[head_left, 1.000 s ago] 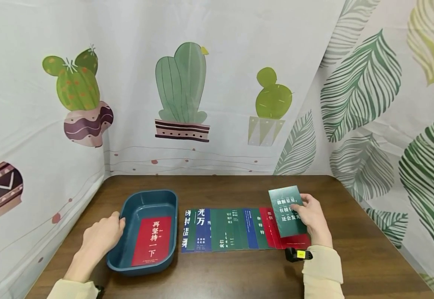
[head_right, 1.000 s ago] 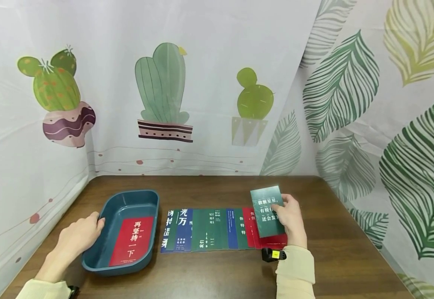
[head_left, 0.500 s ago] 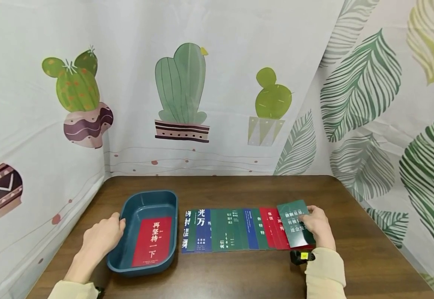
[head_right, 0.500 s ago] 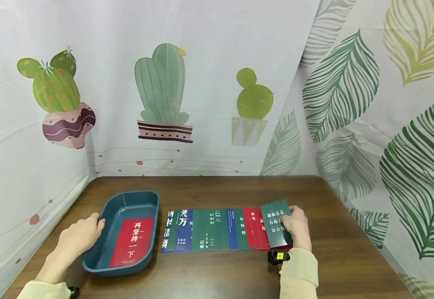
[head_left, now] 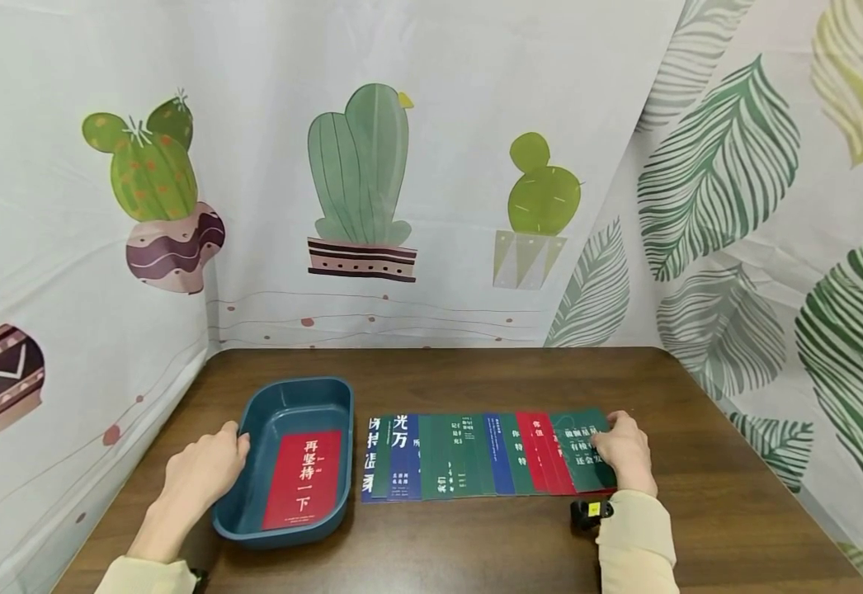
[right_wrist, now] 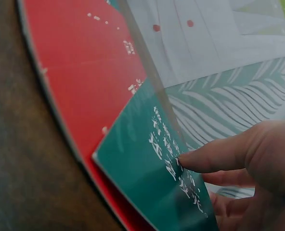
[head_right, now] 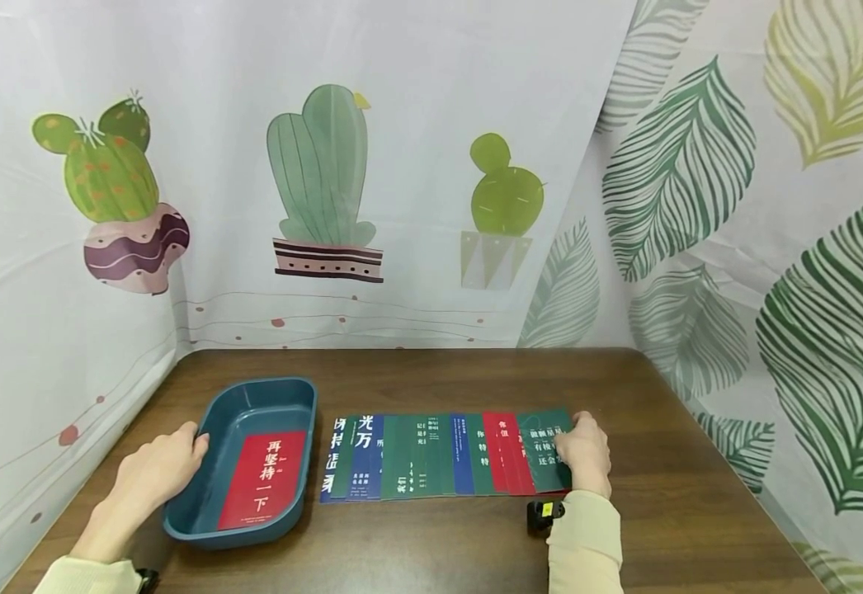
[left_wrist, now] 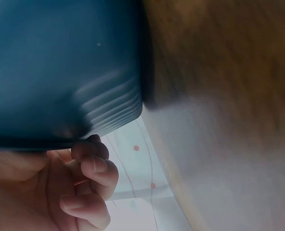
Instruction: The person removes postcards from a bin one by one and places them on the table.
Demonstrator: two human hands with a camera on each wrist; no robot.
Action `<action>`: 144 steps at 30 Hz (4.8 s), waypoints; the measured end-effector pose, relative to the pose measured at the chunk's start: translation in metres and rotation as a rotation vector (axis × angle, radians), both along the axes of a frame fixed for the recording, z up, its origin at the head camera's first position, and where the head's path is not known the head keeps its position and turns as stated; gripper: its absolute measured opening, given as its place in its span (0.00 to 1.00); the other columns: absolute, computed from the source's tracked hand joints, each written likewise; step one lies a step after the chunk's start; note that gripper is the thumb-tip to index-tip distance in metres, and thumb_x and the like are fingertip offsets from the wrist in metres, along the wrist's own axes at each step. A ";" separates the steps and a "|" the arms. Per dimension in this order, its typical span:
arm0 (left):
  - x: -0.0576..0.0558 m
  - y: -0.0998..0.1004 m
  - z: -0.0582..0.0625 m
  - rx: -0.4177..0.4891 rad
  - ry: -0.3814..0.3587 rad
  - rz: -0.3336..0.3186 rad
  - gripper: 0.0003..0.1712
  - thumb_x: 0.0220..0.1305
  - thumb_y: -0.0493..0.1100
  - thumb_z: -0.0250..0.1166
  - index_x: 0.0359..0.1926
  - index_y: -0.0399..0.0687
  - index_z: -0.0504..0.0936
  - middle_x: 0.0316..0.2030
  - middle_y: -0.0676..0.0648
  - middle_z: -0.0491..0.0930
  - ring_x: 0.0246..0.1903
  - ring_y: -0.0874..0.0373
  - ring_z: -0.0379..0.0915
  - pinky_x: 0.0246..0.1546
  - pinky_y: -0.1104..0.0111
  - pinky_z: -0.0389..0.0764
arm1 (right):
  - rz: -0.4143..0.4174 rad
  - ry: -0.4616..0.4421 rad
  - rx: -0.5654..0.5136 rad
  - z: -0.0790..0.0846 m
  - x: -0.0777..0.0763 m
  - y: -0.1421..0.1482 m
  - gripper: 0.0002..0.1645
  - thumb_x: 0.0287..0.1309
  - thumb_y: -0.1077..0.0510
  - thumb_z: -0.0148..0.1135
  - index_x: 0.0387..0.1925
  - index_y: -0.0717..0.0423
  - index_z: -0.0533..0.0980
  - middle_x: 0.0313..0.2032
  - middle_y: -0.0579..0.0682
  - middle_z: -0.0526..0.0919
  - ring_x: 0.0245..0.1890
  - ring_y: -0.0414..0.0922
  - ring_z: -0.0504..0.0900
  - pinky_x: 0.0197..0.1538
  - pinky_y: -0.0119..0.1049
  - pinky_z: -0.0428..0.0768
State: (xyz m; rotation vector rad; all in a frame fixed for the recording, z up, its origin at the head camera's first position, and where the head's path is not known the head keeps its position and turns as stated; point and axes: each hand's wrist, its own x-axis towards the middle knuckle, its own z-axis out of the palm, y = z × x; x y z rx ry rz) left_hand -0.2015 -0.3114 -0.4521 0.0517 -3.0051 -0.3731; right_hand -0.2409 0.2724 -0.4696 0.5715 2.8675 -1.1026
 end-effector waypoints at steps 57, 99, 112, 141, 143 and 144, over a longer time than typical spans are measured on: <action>0.001 0.000 -0.001 0.009 -0.006 0.009 0.19 0.71 0.48 0.51 0.44 0.32 0.73 0.34 0.27 0.78 0.29 0.31 0.76 0.26 0.41 0.73 | 0.125 0.269 -0.098 0.051 0.003 -0.073 0.31 0.65 0.59 0.56 0.67 0.60 0.61 0.51 0.66 0.68 0.47 0.59 0.70 0.46 0.54 0.72; 0.002 -0.001 0.000 0.002 -0.009 0.000 0.19 0.71 0.48 0.51 0.45 0.33 0.74 0.35 0.27 0.79 0.30 0.30 0.76 0.28 0.41 0.73 | 0.636 0.452 -0.216 0.089 0.059 -0.224 0.34 0.65 0.54 0.58 0.70 0.52 0.62 0.67 0.50 0.65 0.69 0.48 0.61 0.65 0.53 0.63; 0.000 -0.001 -0.001 -0.001 -0.006 0.005 0.19 0.72 0.47 0.51 0.46 0.32 0.73 0.35 0.26 0.78 0.31 0.29 0.76 0.28 0.40 0.73 | 0.707 0.283 -0.427 0.083 0.057 -0.313 0.43 0.63 0.48 0.60 0.75 0.47 0.55 0.69 0.46 0.64 0.67 0.46 0.64 0.62 0.49 0.69; 0.001 0.003 -0.001 -0.006 -0.016 0.023 0.19 0.72 0.48 0.51 0.46 0.32 0.73 0.36 0.27 0.79 0.32 0.29 0.76 0.30 0.40 0.73 | 0.142 0.006 -1.117 0.028 0.039 -0.396 0.42 0.64 0.50 0.54 0.73 0.64 0.54 0.68 0.63 0.60 0.62 0.60 0.62 0.62 0.62 0.59; 0.001 0.004 0.000 -0.007 -0.016 0.025 0.20 0.72 0.48 0.51 0.46 0.32 0.73 0.36 0.26 0.79 0.33 0.29 0.76 0.30 0.40 0.74 | 0.125 0.003 -1.148 0.027 0.038 -0.396 0.41 0.64 0.51 0.54 0.73 0.63 0.54 0.65 0.63 0.62 0.60 0.61 0.63 0.61 0.62 0.61; 0.000 0.004 0.000 -0.008 -0.017 0.027 0.20 0.71 0.48 0.52 0.46 0.32 0.73 0.36 0.26 0.79 0.33 0.29 0.76 0.30 0.40 0.74 | 0.120 -0.002 -1.164 0.027 0.037 -0.396 0.41 0.64 0.51 0.54 0.72 0.63 0.54 0.64 0.63 0.63 0.59 0.61 0.64 0.61 0.63 0.62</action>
